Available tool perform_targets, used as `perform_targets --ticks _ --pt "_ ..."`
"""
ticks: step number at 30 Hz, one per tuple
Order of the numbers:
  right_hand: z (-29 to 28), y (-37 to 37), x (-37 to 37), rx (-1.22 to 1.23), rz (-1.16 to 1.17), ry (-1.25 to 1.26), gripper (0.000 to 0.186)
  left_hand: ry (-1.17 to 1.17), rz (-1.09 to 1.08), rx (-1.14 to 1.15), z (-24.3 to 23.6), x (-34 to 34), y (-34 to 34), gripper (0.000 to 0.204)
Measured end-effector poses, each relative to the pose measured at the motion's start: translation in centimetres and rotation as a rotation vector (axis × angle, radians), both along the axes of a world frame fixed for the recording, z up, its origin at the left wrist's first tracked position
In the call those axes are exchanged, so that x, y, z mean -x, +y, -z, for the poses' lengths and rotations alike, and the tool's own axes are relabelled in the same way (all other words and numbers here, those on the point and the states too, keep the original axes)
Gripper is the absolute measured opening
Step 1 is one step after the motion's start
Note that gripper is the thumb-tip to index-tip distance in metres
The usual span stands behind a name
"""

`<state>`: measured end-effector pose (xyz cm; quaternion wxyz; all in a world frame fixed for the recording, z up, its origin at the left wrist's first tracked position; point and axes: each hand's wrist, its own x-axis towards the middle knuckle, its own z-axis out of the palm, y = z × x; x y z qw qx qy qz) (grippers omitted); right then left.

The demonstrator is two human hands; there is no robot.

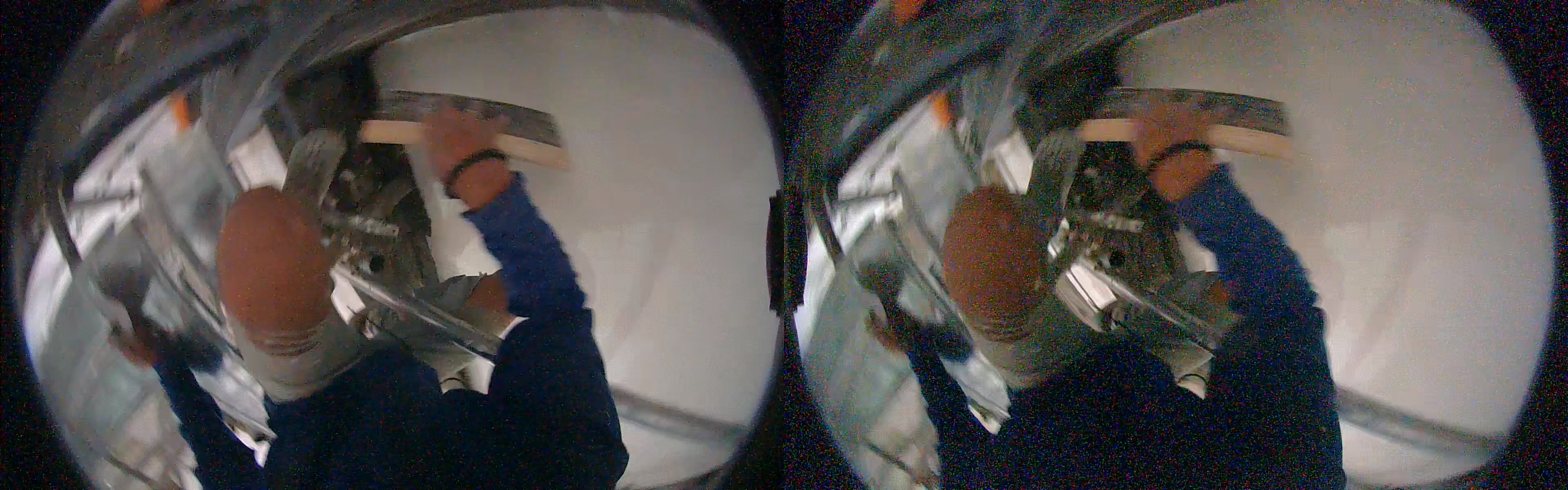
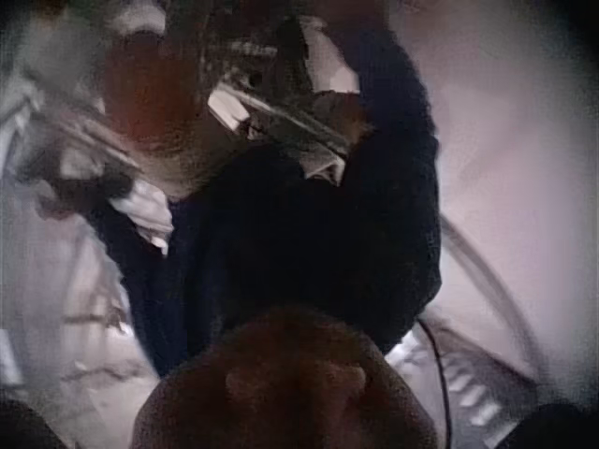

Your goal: The person applies plaster to a curved ceiling surface using a hawk and trowel. They repeatedly scoop plaster from the hawk and spread it smoothly across the ceiling, working in sections to ensure even coverage.

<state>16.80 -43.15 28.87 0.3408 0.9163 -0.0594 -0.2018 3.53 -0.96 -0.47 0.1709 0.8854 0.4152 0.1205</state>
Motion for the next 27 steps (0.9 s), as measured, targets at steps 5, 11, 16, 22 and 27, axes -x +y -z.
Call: perform_targets --ticks 5,11,16,22,27 --pt "-1.5 1.9 2.4 -0.74 0.021 -0.477 0.03 -0.057 -0.02 -0.13 -0.5 1.3 -3.5 0.042" --pt "-2.5 -1.3 8.7 -1.278 -0.159 -0.454 0.05 0.27 -0.039 -0.167 -1.2 2.5 -2.4 0.051" --pt "-6.2 2.1 11.8 -1.34 0.1 -0.303 0.05 0.189 -0.031 -0.088 -0.9 -0.1 3.4 0.04" --pt "-9.8 2.1 20.1 -1.681 -0.206 -0.403 0.042 -0.178 0.053 -0.364 5.9 -1.5 4.7 0.039" --pt "-11.5 1.5 22.8 -1.883 -0.262 -0.064 0.034 -0.189 0.388 -0.285 1.0 -3.8 -4.0 0.038"
